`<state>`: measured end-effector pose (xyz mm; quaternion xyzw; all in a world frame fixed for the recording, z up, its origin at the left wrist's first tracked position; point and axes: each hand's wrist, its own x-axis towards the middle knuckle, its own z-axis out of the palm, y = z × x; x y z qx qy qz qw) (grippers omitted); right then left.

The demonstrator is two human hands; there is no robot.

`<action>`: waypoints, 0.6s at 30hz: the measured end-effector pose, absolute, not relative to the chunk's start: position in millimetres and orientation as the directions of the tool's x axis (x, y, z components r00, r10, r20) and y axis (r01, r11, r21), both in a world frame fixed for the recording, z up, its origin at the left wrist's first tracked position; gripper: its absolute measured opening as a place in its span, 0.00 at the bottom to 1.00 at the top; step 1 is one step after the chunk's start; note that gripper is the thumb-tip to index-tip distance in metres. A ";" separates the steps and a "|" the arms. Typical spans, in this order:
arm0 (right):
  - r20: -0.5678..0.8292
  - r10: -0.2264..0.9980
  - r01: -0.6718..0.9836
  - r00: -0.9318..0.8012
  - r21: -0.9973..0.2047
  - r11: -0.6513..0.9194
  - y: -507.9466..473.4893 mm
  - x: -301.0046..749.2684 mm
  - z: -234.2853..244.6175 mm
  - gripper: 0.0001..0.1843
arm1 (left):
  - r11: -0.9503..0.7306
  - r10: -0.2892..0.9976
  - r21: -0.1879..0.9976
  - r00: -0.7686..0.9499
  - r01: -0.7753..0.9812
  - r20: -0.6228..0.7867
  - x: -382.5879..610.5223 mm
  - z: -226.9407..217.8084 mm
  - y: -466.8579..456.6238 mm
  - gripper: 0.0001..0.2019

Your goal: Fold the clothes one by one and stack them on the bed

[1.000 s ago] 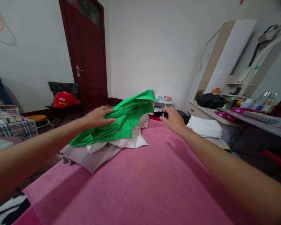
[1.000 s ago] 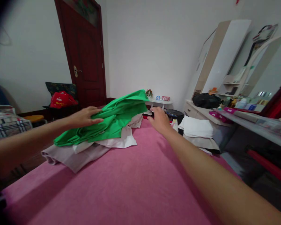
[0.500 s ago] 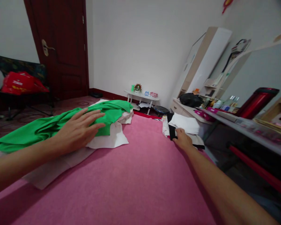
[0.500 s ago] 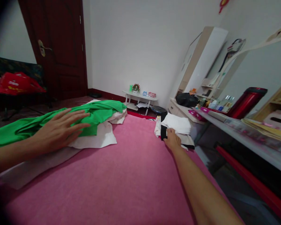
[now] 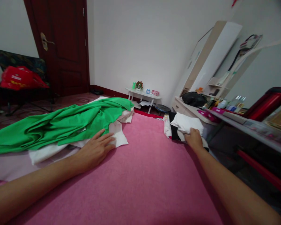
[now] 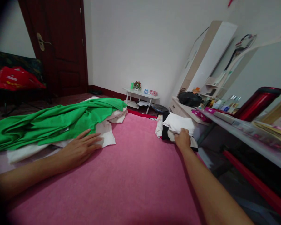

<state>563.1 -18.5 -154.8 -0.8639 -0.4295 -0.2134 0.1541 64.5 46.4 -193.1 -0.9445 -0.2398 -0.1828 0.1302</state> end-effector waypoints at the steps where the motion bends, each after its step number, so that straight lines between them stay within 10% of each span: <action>1: 0.525 0.677 0.827 0.516 -0.098 -0.554 -19.6 560.9 -154.4 0.27 | -0.852 0.403 -0.161 0.819 0.499 0.409 64.5 -193.4 46.5 0.13; 8: 0.450 0.813 0.929 0.370 -0.208 -0.307 -19.1 534.9 -159.3 0.20 | -0.859 0.394 -0.151 0.820 0.489 0.415 65.5 -193.9 43.8 0.14; 18: 0.518 0.615 0.789 0.595 -0.523 -0.323 -22.3 471.1 -110.7 0.18 | -0.869 0.392 -0.119 0.815 0.480 0.428 65.9 -185.7 35.5 0.13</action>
